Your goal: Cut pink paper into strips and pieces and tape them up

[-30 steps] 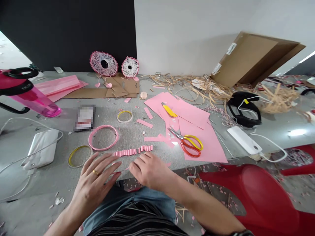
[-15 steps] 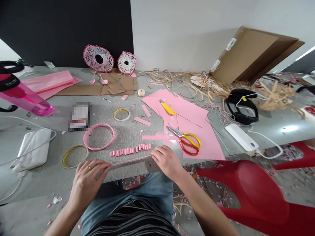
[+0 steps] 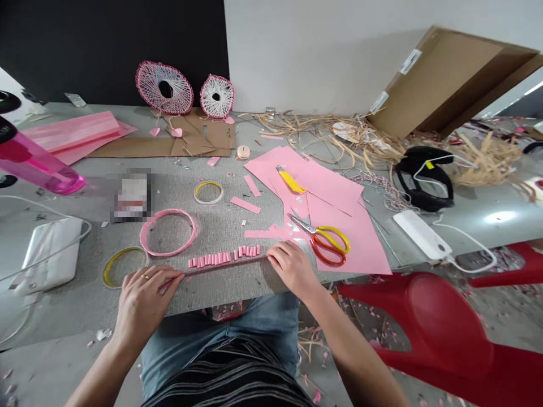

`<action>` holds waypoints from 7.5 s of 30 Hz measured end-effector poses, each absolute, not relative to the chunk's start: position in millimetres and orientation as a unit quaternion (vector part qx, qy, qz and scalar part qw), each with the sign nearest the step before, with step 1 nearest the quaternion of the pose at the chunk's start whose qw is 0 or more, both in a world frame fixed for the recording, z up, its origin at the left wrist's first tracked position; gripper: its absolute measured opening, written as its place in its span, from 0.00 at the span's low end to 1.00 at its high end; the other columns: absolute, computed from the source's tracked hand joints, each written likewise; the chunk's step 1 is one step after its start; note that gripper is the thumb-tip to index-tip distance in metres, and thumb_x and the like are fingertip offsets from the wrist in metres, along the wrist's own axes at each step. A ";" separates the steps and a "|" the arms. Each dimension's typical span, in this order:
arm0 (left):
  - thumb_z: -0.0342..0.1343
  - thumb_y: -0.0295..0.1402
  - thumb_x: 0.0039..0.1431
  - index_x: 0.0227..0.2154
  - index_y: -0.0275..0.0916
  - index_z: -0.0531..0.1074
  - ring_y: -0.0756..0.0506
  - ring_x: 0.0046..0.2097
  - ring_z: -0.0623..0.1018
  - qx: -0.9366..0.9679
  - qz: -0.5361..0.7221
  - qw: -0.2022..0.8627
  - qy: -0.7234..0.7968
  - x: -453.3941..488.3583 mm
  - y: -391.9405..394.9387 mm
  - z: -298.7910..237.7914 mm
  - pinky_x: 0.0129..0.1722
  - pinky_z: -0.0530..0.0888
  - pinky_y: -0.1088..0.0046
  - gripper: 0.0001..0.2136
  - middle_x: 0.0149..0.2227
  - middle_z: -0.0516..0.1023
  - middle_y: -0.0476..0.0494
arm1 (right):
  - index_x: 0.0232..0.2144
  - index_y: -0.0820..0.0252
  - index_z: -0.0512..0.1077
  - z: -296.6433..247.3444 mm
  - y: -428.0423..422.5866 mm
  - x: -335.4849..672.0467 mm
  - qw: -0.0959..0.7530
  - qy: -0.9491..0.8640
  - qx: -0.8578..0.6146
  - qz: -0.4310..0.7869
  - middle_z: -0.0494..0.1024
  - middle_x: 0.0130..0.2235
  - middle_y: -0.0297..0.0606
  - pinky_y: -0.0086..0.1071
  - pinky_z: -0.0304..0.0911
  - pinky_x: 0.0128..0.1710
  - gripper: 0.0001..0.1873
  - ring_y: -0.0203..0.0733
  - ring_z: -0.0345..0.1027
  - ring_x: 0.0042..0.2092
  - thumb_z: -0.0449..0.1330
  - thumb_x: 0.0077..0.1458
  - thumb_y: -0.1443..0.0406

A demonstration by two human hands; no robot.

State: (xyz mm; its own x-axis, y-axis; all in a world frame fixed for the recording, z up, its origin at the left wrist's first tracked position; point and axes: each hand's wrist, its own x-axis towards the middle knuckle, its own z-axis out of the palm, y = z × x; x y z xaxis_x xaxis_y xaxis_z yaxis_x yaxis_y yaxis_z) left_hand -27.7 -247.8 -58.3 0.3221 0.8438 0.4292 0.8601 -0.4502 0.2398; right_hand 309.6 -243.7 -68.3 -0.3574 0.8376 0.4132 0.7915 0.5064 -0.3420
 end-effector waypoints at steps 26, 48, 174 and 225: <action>0.56 0.33 0.66 0.35 0.42 0.76 0.41 0.39 0.78 -0.826 -0.247 0.062 -0.504 -31.3 -235.8 -58.7 0.42 0.67 0.63 0.06 0.36 0.82 0.45 | 0.34 0.58 0.70 -70.6 -232.1 308.8 0.242 -0.834 -0.495 0.028 0.78 0.34 0.37 0.37 0.67 0.40 0.09 0.42 0.70 0.36 0.53 0.67 0.71; 0.54 0.32 0.66 0.34 0.42 0.76 0.43 0.41 0.80 -0.826 -0.240 0.016 -0.510 -30.0 -236.5 -56.4 0.43 0.68 0.65 0.07 0.36 0.84 0.46 | 0.35 0.57 0.70 -68.1 -234.4 308.6 0.259 -0.829 -0.494 0.051 0.79 0.36 0.38 0.38 0.69 0.42 0.09 0.43 0.71 0.38 0.53 0.67 0.72; 0.53 0.32 0.62 0.29 0.44 0.72 0.43 0.41 0.80 -0.801 -0.274 -0.109 -0.522 -31.8 -238.4 -56.9 0.45 0.70 0.65 0.06 0.39 0.83 0.47 | 0.36 0.55 0.71 -64.8 -241.6 310.8 0.281 -0.817 -0.497 0.084 0.80 0.42 0.40 0.42 0.71 0.47 0.10 0.44 0.74 0.45 0.52 0.66 0.73; 0.55 0.27 0.58 0.30 0.47 0.69 0.45 0.36 0.80 -0.830 -0.298 -0.089 -0.463 -87.0 -264.7 -43.3 0.40 0.72 0.66 0.06 0.35 0.81 0.49 | 0.31 0.55 0.69 -29.5 -210.4 278.9 0.195 -0.896 -0.350 0.191 0.71 0.61 0.41 0.50 0.57 0.66 0.10 0.48 0.57 0.66 0.58 0.49 0.75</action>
State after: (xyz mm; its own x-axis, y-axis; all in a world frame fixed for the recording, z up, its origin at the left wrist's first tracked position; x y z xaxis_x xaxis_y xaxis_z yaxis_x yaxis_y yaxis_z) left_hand -87.0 -264.7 -43.3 0.3938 0.8219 0.4116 0.7154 -0.5552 0.4243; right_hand 278.9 -210.4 -29.5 -0.6791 0.7017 0.2157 0.5529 0.6822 -0.4785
